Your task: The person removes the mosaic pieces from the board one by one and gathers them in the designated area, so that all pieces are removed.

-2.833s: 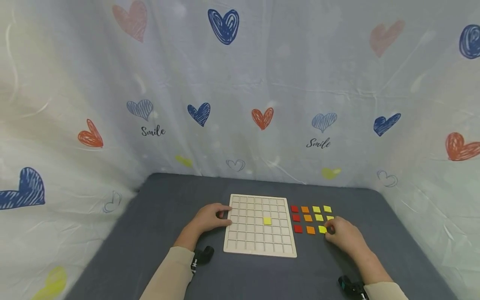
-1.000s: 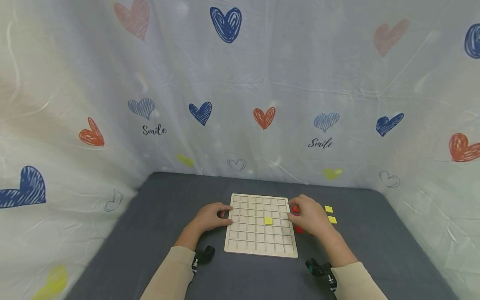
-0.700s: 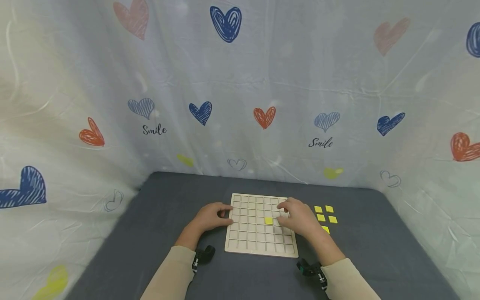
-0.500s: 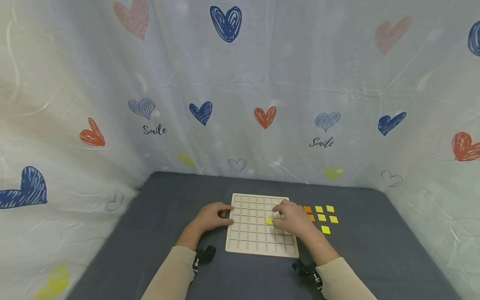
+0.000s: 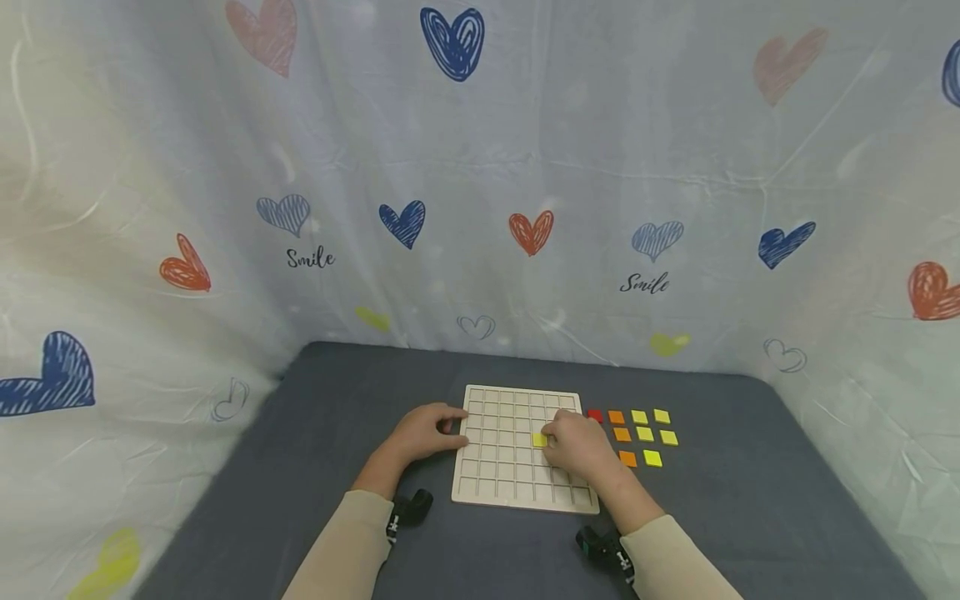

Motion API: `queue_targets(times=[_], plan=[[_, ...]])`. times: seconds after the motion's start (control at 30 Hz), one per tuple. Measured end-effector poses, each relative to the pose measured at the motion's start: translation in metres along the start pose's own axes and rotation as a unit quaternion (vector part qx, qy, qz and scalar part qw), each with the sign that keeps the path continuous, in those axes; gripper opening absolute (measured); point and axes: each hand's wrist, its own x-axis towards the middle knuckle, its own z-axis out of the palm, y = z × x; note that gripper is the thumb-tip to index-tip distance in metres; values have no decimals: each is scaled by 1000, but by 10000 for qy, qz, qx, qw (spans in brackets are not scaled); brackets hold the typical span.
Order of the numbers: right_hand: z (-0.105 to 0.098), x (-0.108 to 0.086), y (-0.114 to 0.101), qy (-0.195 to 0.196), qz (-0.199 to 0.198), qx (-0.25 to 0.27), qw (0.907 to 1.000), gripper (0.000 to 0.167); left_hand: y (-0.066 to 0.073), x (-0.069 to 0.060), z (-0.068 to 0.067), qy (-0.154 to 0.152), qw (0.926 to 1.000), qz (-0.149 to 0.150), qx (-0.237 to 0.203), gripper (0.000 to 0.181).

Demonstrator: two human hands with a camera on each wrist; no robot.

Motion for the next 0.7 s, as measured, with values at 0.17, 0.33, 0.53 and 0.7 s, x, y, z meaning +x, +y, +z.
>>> queue_targets(times=[0.17,0.33,0.53,0.7], plan=[[2,-1,1,111,363,500,9980,19,0,1,0,7,10000,11,-34,50],[3,-2,1,129,596,679,9958,17,0,1,0,29,10000,23,25,50],[5,-2,1,148,639,811,9945,20,-1,1,0,23,10000,-5,26,50],[6,-1,-1,242,625,821,9944,23,0,1,1,26,10000,-1,47,50]])
